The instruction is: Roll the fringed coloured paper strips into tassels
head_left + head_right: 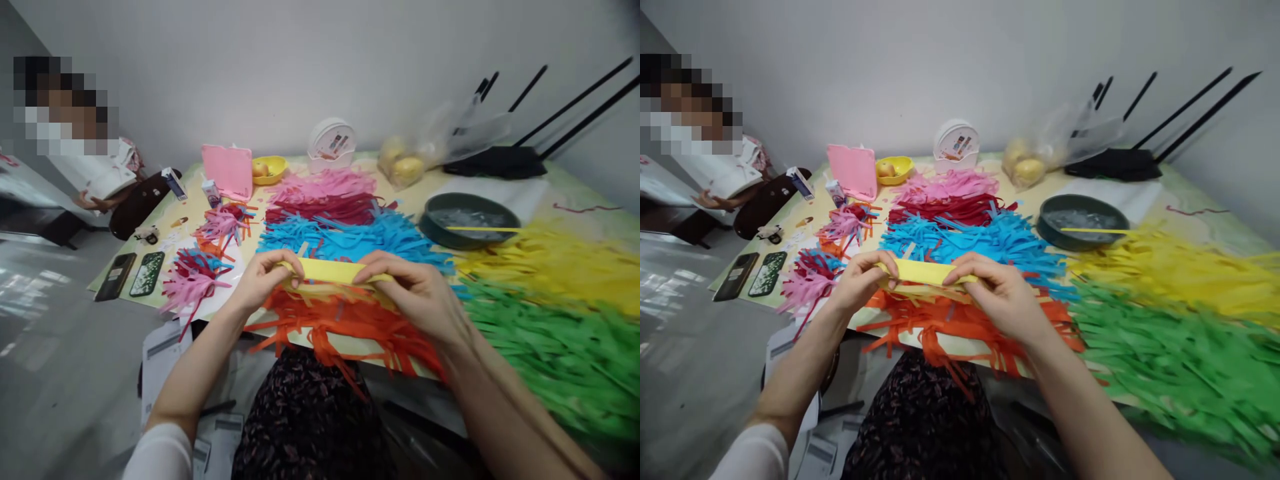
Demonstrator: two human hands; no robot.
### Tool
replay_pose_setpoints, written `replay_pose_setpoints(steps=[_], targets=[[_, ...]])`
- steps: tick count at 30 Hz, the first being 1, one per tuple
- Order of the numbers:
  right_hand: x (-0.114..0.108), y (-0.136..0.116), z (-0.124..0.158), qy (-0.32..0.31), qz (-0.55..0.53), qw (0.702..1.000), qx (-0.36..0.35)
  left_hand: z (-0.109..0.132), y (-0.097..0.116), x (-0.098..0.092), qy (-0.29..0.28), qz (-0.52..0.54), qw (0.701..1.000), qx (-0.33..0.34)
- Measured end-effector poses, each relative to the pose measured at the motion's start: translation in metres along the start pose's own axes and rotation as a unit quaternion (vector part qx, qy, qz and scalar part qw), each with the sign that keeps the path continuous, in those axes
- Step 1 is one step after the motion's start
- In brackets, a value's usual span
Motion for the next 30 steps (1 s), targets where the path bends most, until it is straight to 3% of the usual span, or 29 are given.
replay_pose_setpoints(steps=[3, 6, 8, 11, 15, 17, 20, 22, 30], targets=[[0.005, -0.010, -0.001, -0.031, 0.030, 0.998, -0.044, 0.003, 0.002, 0.001, 0.016, -0.081, 0.997, 0.006], [0.010, -0.015, 0.001, -0.031, 0.089, 0.993, -0.066, 0.007, 0.009, -0.006, 0.101, -0.191, 0.976, 0.021], [0.008, -0.017, 0.003, -0.005, 0.143, 0.987, -0.067, 0.012, 0.019, -0.006, 0.130, -0.237, 0.961, 0.065], [0.006, -0.019, 0.005, 0.008, 0.184, 0.981, -0.059, 0.016, 0.028, 0.000, 0.119, -0.276, 0.947, 0.115], [0.011, -0.018, 0.002, -0.044, 0.180, 0.982, -0.033, 0.014, 0.023, 0.001, 0.095, -0.302, 0.945, 0.081], [0.011, -0.015, 0.002, -0.051, 0.152, 0.987, -0.009, 0.012, 0.017, 0.001, 0.077, -0.272, 0.959, 0.038], [0.009, -0.008, 0.005, -0.030, 0.073, 0.996, 0.037, 0.011, 0.004, 0.007, 0.014, -0.115, 0.993, -0.031], [0.007, -0.005, 0.008, 0.000, 0.031, 0.998, 0.058, 0.011, 0.000, 0.010, -0.009, -0.023, 0.998, -0.053], [0.006, 0.003, 0.016, 0.064, -0.090, 0.989, 0.100, 0.015, 0.003, 0.008, 0.007, 0.070, 0.997, -0.013]])
Point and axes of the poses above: each hand's wrist, its own z-axis away from the middle knuckle, its own x-axis out of the palm, y = z × x, the point moved 10 cm from there along -z, towards the middle knuckle, and after that the axes turned 13 degrees about -x, right-handed, at the moved point
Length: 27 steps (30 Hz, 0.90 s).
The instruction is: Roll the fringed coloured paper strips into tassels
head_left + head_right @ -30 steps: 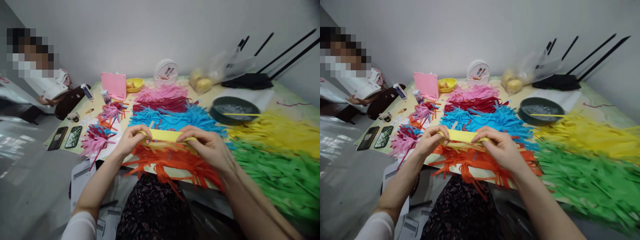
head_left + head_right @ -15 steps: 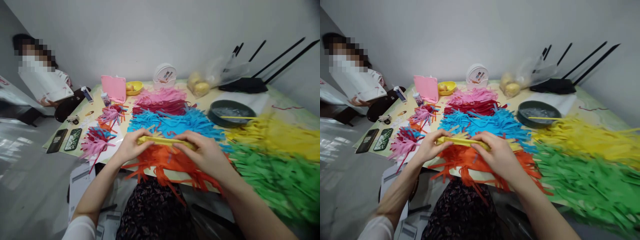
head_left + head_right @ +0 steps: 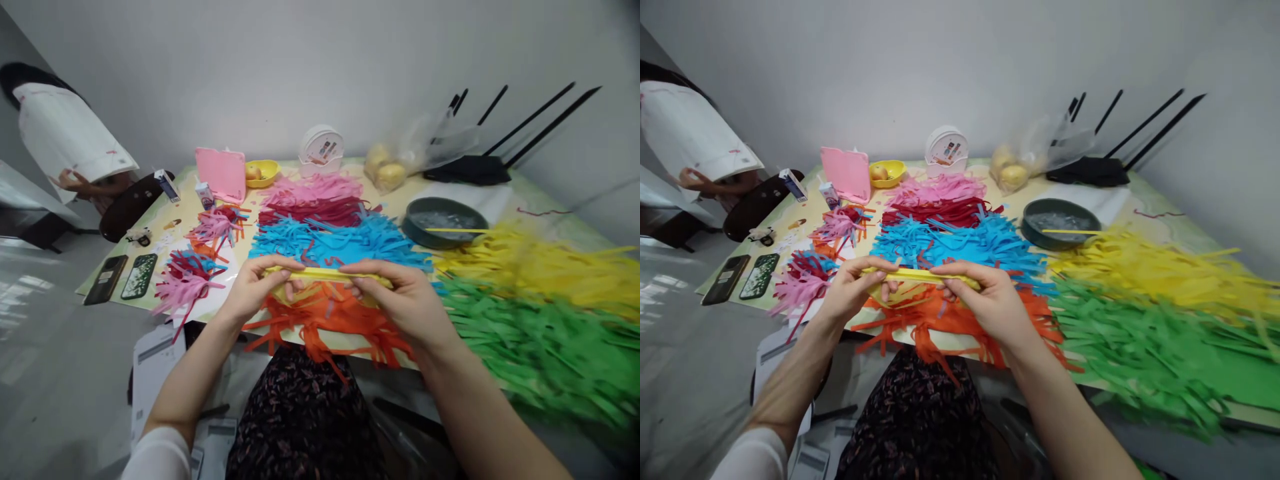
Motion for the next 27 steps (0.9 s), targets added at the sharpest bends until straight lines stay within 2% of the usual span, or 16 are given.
replay_pose_setpoints(steps=[5, 7, 11, 14, 17, 19, 22, 24, 27], targets=[[0.000, -0.001, 0.001, -0.013, -0.023, 0.999, -0.026, 0.006, 0.005, 0.002, -0.004, 0.007, 0.999, 0.039], [0.002, -0.004, 0.002, -0.023, -0.009, 0.999, -0.037, 0.008, 0.002, 0.002, 0.000, -0.018, 0.999, 0.031], [0.003, -0.014, 0.003, -0.039, 0.128, 0.989, -0.061, 0.010, 0.000, -0.003, 0.045, -0.100, 0.994, 0.015], [0.006, -0.020, 0.005, -0.057, 0.219, 0.971, -0.083, 0.016, 0.012, -0.002, 0.089, -0.234, 0.966, 0.060], [0.007, -0.016, 0.005, -0.067, 0.238, 0.966, -0.075, 0.019, 0.017, 0.002, 0.113, -0.343, 0.929, 0.076], [0.006, -0.007, 0.005, -0.062, 0.197, 0.978, -0.041, 0.018, 0.010, 0.002, 0.100, -0.315, 0.943, 0.046], [0.007, 0.008, 0.008, -0.037, 0.069, 0.997, 0.025, 0.013, -0.009, 0.002, 0.048, -0.148, 0.988, -0.017], [0.007, 0.015, 0.010, -0.013, 0.008, 0.999, 0.051, 0.011, -0.017, 0.003, 0.029, -0.060, 0.997, -0.034], [0.008, 0.022, 0.010, 0.007, -0.040, 0.997, 0.064, 0.008, -0.020, -0.001, 0.042, -0.017, 0.998, -0.034]])
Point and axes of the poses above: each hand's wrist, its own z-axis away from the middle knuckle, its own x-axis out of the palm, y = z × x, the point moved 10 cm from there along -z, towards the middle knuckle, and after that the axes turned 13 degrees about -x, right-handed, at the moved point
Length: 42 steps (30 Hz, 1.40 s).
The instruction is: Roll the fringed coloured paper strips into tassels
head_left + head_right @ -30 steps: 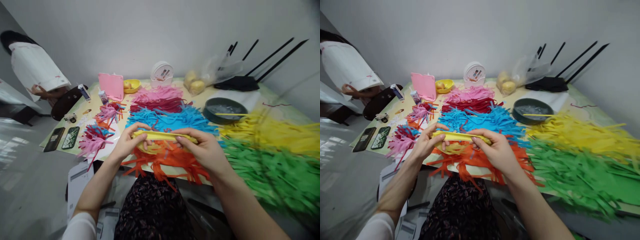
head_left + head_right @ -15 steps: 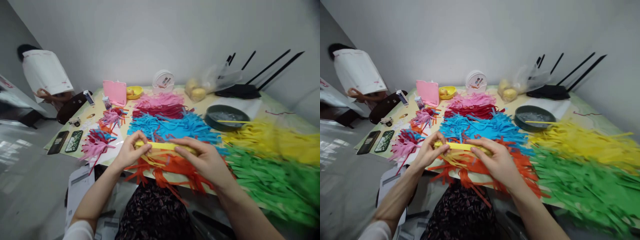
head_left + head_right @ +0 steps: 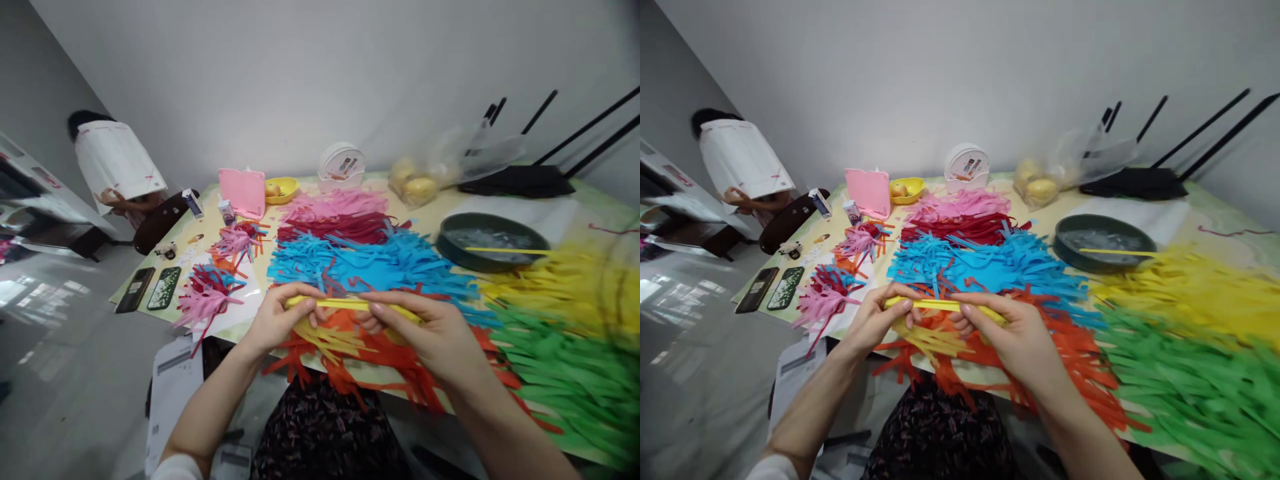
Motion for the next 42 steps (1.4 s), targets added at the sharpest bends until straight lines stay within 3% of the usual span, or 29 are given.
replay_pose_setpoints(steps=[5, 9, 11, 15, 20, 24, 26, 28, 31, 33, 38, 42], targets=[[0.006, 0.008, -0.005, -0.013, -0.103, 0.995, 0.006, -0.009, -0.006, -0.005, -0.003, 0.053, 0.999, -0.008], [0.015, 0.015, -0.007, -0.071, -0.121, 0.990, 0.010, -0.014, -0.020, -0.009, -0.014, 0.089, 0.996, -0.022], [0.014, 0.017, -0.005, -0.070, -0.126, 0.989, 0.013, -0.012, -0.021, -0.010, -0.028, 0.073, 0.997, -0.015], [0.009, -0.004, -0.004, -0.079, -0.042, 0.995, -0.050, 0.006, 0.006, 0.003, -0.112, -0.124, 0.984, 0.057], [0.026, -0.050, -0.002, -0.159, 0.148, 0.957, -0.194, 0.024, 0.056, 0.013, -0.063, -0.336, 0.923, 0.178], [0.045, -0.058, 0.017, -0.239, 0.190, 0.920, -0.245, 0.023, 0.032, 0.037, -0.125, -0.432, 0.883, 0.134], [0.050, -0.050, 0.031, -0.292, 0.208, 0.907, -0.221, 0.029, 0.017, 0.044, -0.117, -0.488, 0.852, 0.146], [0.049, -0.036, 0.041, -0.326, 0.216, 0.906, -0.165, 0.040, 0.013, 0.049, -0.065, -0.559, 0.800, 0.206], [0.038, -0.018, 0.038, -0.284, 0.184, 0.938, -0.075, 0.064, 0.015, 0.065, 0.005, -0.632, 0.701, 0.330], [0.039, -0.001, 0.036, -0.263, 0.116, 0.958, -0.006, 0.077, 0.018, 0.074, 0.014, -0.630, 0.666, 0.399], [0.071, 0.040, 0.055, -0.252, -0.134, 0.946, 0.153, 0.091, 0.021, 0.067, 0.038, -0.564, 0.668, 0.484], [0.077, 0.045, 0.057, -0.191, -0.188, 0.954, 0.132, 0.087, 0.011, 0.049, 0.083, -0.555, 0.683, 0.467]])
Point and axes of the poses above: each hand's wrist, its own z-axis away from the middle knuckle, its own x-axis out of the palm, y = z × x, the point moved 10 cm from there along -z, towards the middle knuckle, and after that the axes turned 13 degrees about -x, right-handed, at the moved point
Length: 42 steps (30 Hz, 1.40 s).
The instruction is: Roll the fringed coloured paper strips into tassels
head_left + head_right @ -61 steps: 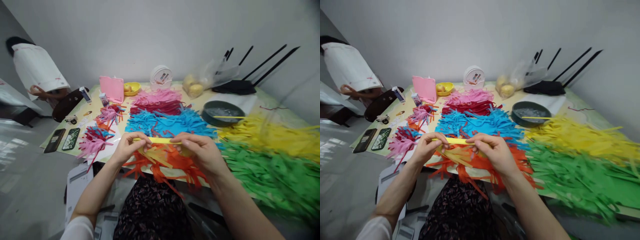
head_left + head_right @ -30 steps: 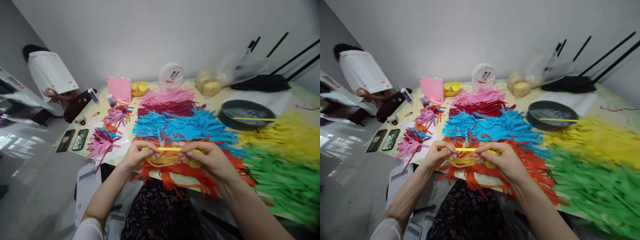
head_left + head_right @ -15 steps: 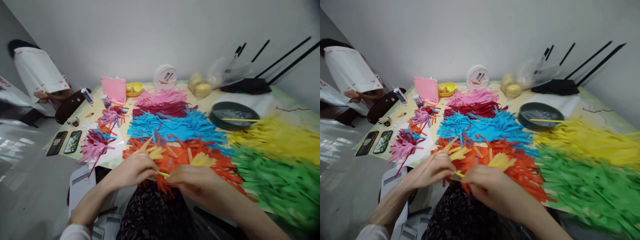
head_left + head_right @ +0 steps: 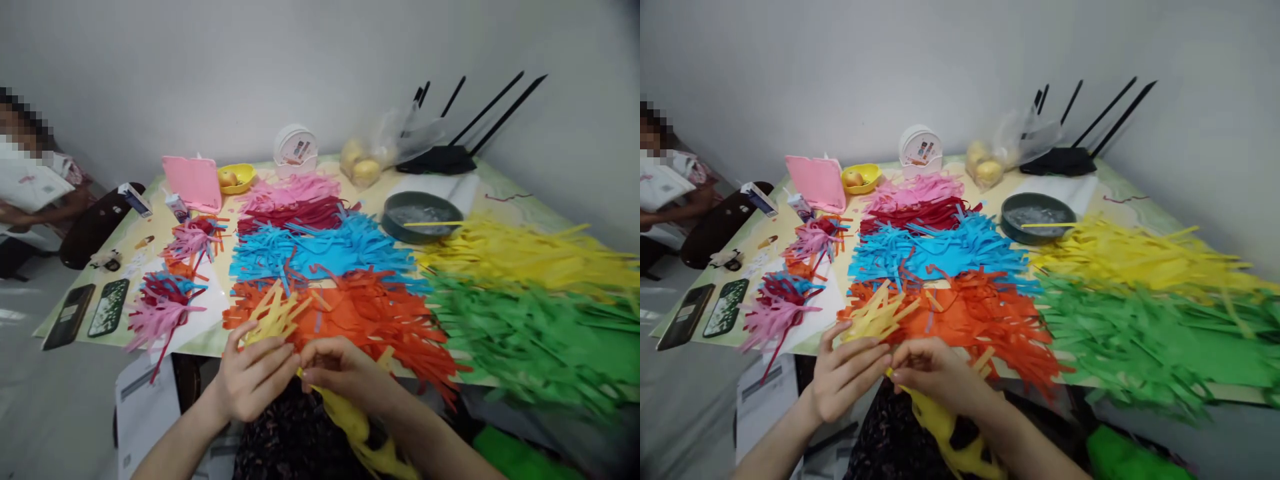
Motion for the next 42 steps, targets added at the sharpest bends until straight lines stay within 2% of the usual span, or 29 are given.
replay_pose_setpoints(steps=[4, 9, 12, 15, 18, 21, 23, 24, 25, 26, 27, 29, 30, 32, 36, 42], targets=[[0.001, -0.021, -0.009, 0.029, 0.059, 0.994, -0.089, 0.000, -0.023, 0.002, 0.043, 0.094, 0.989, -0.108], [0.000, -0.055, -0.022, 0.048, 0.147, 0.970, -0.189, -0.002, -0.051, 0.009, 0.138, 0.254, 0.921, -0.262], [-0.007, -0.070, -0.027, 0.081, 0.227, 0.942, -0.235, -0.003, -0.061, 0.023, 0.119, 0.328, 0.876, -0.332], [-0.003, -0.079, -0.031, 0.103, 0.310, 0.906, -0.270, 0.005, -0.073, 0.037, 0.101, 0.398, 0.822, -0.395], [0.009, -0.081, -0.036, 0.087, 0.383, 0.872, -0.292, 0.024, -0.089, 0.045, 0.131, 0.419, 0.772, -0.460], [0.010, -0.083, -0.043, 0.022, 0.444, 0.841, -0.308, 0.041, -0.105, 0.045, 0.170, 0.395, 0.740, -0.517], [-0.018, -0.087, -0.054, 0.016, 0.488, 0.823, -0.292, 0.047, -0.113, 0.037, 0.216, 0.378, 0.722, -0.537], [-0.044, -0.087, -0.062, 0.034, 0.518, 0.814, -0.260, 0.048, -0.117, 0.032, 0.240, 0.383, 0.709, -0.541], [-0.077, -0.087, -0.071, 0.076, 0.558, 0.800, -0.208, 0.047, -0.120, 0.030, 0.258, 0.400, 0.693, -0.541], [-0.109, -0.083, -0.081, 0.098, 0.611, 0.772, -0.144, 0.045, -0.122, 0.030, 0.267, 0.427, 0.674, -0.540], [-0.136, -0.073, -0.091, 0.090, 0.663, 0.740, -0.073, 0.042, -0.124, 0.032, 0.266, 0.458, 0.656, -0.539], [-0.171, -0.056, -0.107, 0.059, 0.686, 0.725, -0.015, 0.038, -0.125, 0.037, 0.251, 0.497, 0.629, -0.542], [-0.180, -0.045, -0.114, 0.036, 0.690, 0.723, 0.002, 0.038, -0.126, 0.040, 0.243, 0.501, 0.624, -0.548], [-0.185, -0.027, -0.121, -0.006, 0.686, 0.727, 0.012, 0.042, -0.127, 0.042, 0.233, 0.487, 0.625, -0.564], [-0.174, -0.005, -0.124, -0.058, 0.684, 0.727, 0.010, 0.053, -0.128, 0.048, 0.198, 0.451, 0.638, -0.592], [-0.173, 0.002, -0.124, -0.080, 0.692, 0.718, 0.004, 0.047, -0.123, 0.051, 0.080, 0.357, 0.712, -0.599]])
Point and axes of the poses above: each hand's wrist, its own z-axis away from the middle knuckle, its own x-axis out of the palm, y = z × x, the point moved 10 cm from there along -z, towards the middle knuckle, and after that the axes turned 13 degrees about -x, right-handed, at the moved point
